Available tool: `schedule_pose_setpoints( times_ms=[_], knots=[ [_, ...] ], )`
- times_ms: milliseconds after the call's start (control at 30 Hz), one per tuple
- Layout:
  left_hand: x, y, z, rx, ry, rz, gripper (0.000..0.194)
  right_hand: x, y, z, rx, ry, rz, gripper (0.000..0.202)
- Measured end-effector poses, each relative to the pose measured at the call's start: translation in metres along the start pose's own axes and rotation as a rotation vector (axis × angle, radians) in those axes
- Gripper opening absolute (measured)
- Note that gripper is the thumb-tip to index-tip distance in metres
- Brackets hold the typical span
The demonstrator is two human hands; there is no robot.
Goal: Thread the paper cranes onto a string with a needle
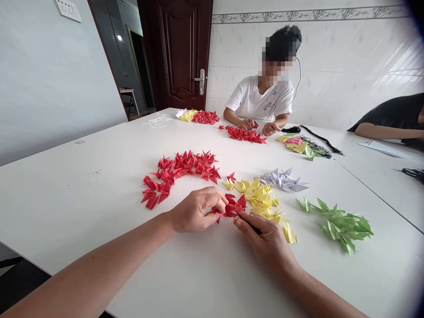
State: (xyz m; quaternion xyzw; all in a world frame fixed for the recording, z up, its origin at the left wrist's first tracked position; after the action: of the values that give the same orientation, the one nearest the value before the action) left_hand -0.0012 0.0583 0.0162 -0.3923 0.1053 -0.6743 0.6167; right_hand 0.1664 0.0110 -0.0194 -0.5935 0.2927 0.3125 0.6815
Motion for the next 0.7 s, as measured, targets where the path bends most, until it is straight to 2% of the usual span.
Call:
schedule_pose_setpoints(
  times_ms=[200,700],
  knots=[
    [-0.0004,0.0002,-0.0006,-0.017,-0.035,-0.005,0.019,0.001,0.0012,0.001,-0.006,0.005,0.002,0.032],
    [0.0002,-0.0016,0.0006,0.021,0.0,0.0,0.017,0.002,-0.0009,0.0002,0.021,0.026,0.055,0.034]
  ],
)
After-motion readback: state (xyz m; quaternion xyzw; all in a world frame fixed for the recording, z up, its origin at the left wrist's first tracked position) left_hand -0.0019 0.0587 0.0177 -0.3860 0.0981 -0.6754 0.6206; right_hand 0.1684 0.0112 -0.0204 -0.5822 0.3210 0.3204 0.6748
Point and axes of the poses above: each hand's wrist, its own z-axis towards the middle knuckle, its own y-axis out of the palm, x = y × z, the point moved 3 cm from there along z, towards the middle knuckle, and after that the axes turned 12 degrees about y, right-handed, at the moved point
